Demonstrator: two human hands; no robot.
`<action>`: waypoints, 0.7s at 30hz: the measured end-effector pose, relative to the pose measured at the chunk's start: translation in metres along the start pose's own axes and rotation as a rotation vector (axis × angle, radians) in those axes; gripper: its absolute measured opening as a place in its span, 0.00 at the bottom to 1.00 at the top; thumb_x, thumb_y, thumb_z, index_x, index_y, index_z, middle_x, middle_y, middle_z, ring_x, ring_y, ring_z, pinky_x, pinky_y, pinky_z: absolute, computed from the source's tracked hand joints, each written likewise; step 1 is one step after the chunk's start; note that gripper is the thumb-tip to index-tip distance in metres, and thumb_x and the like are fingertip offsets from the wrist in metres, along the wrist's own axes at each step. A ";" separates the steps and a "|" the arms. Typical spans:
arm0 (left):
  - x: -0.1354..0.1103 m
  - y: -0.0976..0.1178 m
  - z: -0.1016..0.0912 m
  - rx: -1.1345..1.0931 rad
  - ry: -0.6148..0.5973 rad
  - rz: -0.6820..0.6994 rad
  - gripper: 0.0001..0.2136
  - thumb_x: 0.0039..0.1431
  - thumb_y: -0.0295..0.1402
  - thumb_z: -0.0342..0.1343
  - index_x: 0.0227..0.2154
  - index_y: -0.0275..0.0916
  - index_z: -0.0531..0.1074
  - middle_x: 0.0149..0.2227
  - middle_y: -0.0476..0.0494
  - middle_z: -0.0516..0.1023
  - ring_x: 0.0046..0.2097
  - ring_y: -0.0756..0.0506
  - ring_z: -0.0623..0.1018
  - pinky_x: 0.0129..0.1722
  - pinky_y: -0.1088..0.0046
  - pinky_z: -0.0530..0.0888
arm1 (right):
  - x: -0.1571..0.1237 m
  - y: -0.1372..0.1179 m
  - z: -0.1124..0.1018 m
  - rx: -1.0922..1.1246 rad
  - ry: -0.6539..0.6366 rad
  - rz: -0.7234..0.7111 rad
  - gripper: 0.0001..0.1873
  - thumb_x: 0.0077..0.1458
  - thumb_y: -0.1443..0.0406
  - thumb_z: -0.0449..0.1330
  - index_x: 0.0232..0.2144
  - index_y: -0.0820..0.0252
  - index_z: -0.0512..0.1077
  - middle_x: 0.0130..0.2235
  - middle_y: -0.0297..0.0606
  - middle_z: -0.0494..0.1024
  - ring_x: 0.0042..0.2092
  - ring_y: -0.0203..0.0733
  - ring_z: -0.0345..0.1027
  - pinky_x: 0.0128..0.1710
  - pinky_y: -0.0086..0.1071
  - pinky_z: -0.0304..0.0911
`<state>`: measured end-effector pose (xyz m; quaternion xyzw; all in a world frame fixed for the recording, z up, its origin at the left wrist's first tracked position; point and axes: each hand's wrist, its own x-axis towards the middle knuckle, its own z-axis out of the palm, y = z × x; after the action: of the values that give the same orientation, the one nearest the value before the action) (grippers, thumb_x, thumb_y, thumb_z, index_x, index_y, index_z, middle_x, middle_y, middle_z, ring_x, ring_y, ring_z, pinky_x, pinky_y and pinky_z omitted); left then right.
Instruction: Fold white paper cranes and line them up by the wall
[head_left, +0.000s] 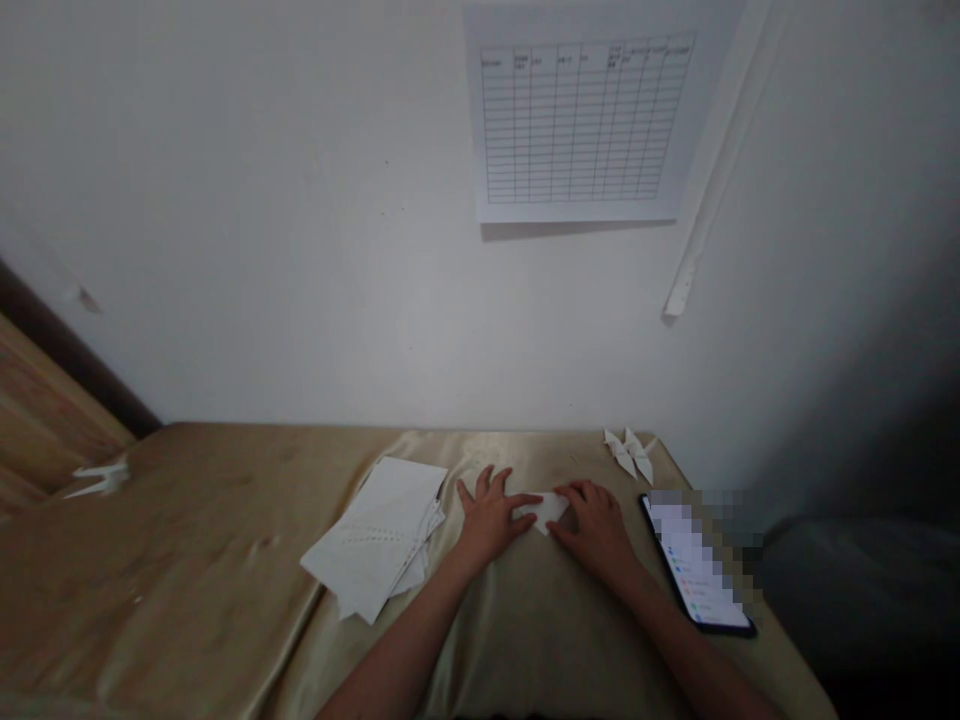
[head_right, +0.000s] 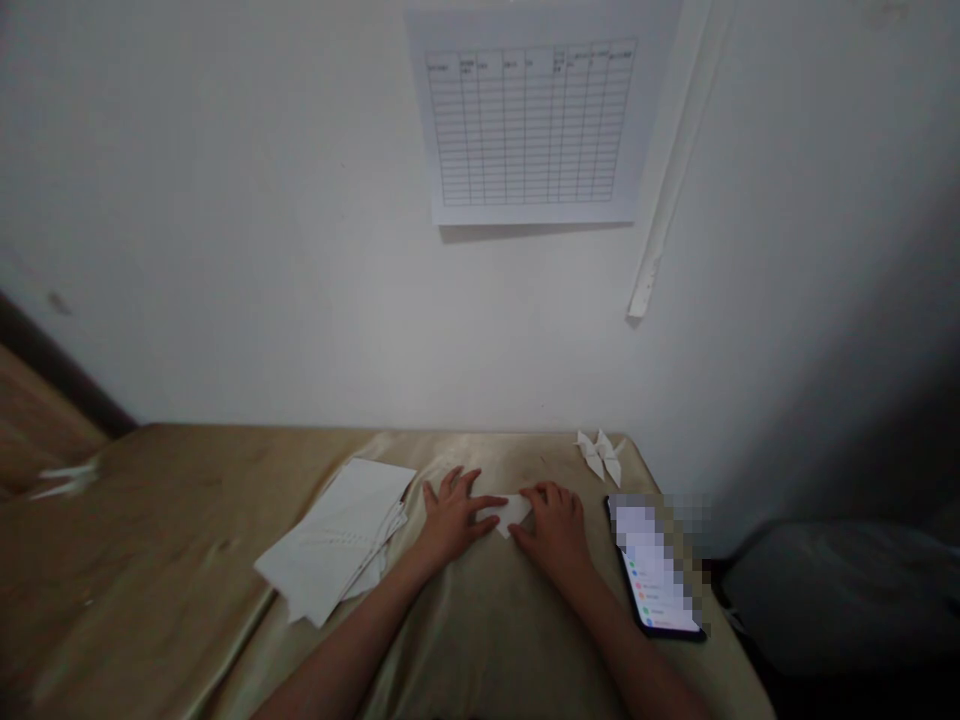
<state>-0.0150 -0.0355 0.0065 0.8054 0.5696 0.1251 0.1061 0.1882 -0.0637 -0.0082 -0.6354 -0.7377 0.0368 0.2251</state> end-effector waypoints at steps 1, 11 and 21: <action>0.000 0.000 0.000 -0.002 0.000 -0.001 0.16 0.58 0.50 0.59 0.50 0.72 0.72 0.67 0.50 0.59 0.70 0.29 0.50 0.59 0.25 0.38 | 0.000 0.000 0.000 0.005 -0.005 -0.006 0.26 0.51 0.55 0.64 0.53 0.52 0.71 0.52 0.43 0.71 0.55 0.54 0.63 0.58 0.47 0.53; 0.000 0.000 0.000 -0.008 -0.002 -0.002 0.16 0.58 0.49 0.59 0.50 0.71 0.72 0.68 0.50 0.59 0.70 0.28 0.50 0.59 0.25 0.37 | -0.003 0.006 0.006 0.061 -0.001 -0.014 0.32 0.46 0.51 0.68 0.52 0.53 0.72 0.54 0.44 0.71 0.57 0.55 0.61 0.60 0.48 0.51; -0.001 0.002 -0.001 -0.020 -0.003 -0.010 0.18 0.55 0.51 0.61 0.50 0.68 0.73 0.67 0.50 0.59 0.70 0.29 0.49 0.60 0.27 0.36 | 0.000 0.009 0.006 0.064 0.044 -0.013 0.21 0.53 0.56 0.64 0.48 0.57 0.74 0.51 0.43 0.74 0.54 0.52 0.64 0.58 0.45 0.55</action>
<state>-0.0140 -0.0373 0.0085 0.8017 0.5721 0.1290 0.1154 0.1941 -0.0604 -0.0163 -0.6236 -0.7353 0.0451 0.2616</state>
